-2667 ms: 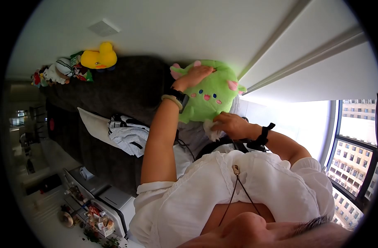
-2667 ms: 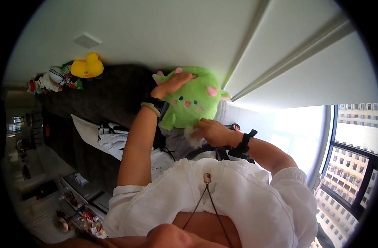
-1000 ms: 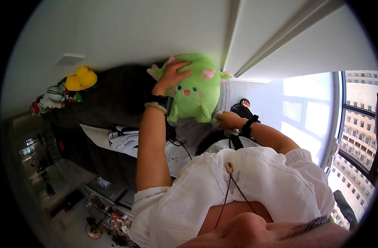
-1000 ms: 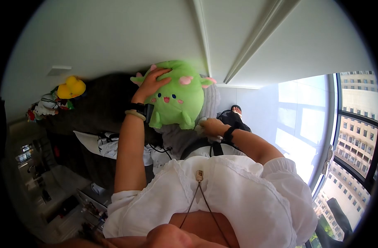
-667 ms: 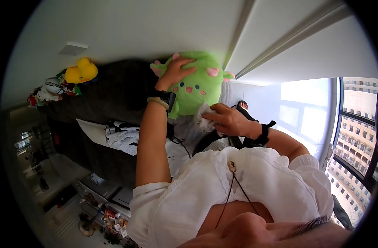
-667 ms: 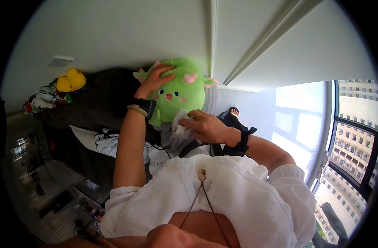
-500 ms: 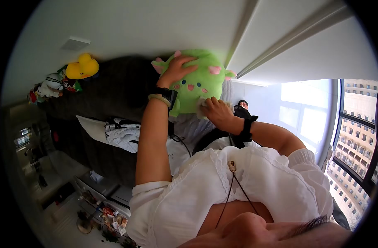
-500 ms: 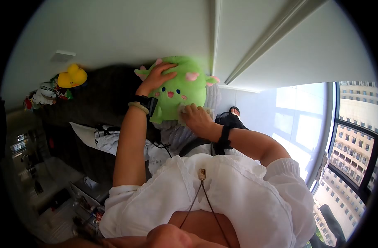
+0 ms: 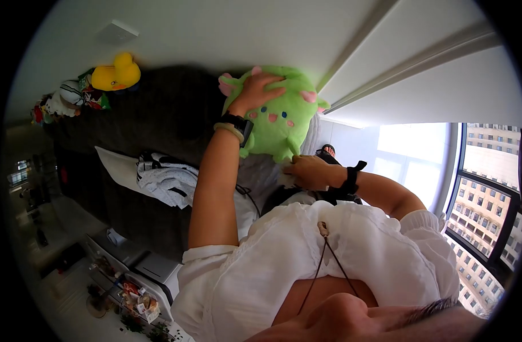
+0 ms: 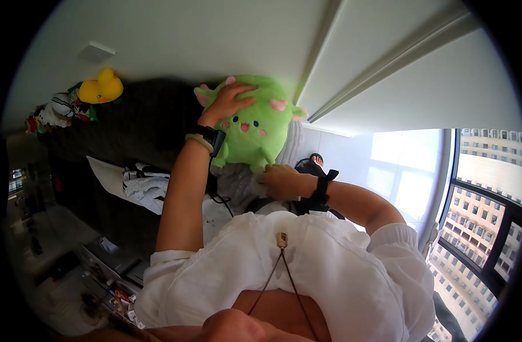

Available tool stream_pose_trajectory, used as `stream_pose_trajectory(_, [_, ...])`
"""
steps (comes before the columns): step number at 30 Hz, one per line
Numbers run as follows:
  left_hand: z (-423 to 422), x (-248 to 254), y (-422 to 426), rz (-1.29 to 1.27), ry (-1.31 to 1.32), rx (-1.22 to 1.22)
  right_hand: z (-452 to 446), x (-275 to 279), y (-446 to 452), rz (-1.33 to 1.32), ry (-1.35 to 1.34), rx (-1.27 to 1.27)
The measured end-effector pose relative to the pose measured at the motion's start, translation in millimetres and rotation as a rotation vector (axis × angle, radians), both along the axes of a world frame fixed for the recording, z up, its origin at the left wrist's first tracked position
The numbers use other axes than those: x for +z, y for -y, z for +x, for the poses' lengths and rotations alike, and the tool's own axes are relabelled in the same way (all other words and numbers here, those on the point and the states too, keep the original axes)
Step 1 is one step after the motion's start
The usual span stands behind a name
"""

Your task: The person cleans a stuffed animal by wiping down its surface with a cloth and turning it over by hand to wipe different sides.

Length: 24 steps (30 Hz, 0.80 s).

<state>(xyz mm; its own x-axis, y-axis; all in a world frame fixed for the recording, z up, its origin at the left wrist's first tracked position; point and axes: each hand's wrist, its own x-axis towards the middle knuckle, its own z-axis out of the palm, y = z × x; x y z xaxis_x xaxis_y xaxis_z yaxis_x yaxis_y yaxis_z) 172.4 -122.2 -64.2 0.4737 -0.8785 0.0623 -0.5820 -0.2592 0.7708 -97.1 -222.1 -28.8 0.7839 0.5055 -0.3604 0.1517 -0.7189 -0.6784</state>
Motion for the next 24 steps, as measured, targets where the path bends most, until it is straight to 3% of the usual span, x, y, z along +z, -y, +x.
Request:
stream_pose_trajectory(4, [-3.2, 4.1, -1.3, -0.027, 0.026, 0.015, 31.7, -11.9, -43.1, -0.155, 0.563, -0.253])
stream_pose_trajectory(7, [-7.2, 3.7, 1.1, -0.106, -0.016, 0.071, 52.9, -65.9, -62.2, -0.372, 0.751, -0.249])
stream_pose_trajectory(10, [-6.7, 3.4, 0.1, -0.092, 0.013, 0.074, 53.5, -86.9, -92.9, -0.548, 0.655, -0.018])
stream_pose_trajectory(13, [-4.5, -1.9, -0.2, -0.113, -0.006, 0.065, 46.8, -117.2, -109.7, -0.573, 0.752, -0.032])
stream_pose_trajectory(17, [-5.5, -6.9, -1.2, -0.119, -0.05, 0.096, 31.9, -132.9, -104.0, -0.52, 0.667, 0.099])
stream_pose_trajectory(19, [-4.7, -8.9, 1.0, -0.101, -0.053, 0.113, 30.2, -131.4, -99.8, -0.533, 0.682, 0.133])
stream_pose_trajectory(22, [-1.8, -13.8, 1.2, -0.096, 0.005, 0.102, 35.4, -91.1, -89.4, -0.306, 0.283, 0.256])
stream_pose_trajectory(24, [-0.3, -12.8, 1.4, -0.079, -0.012, 0.085, 32.3, -62.9, -84.1, -0.265, 0.406, 0.094])
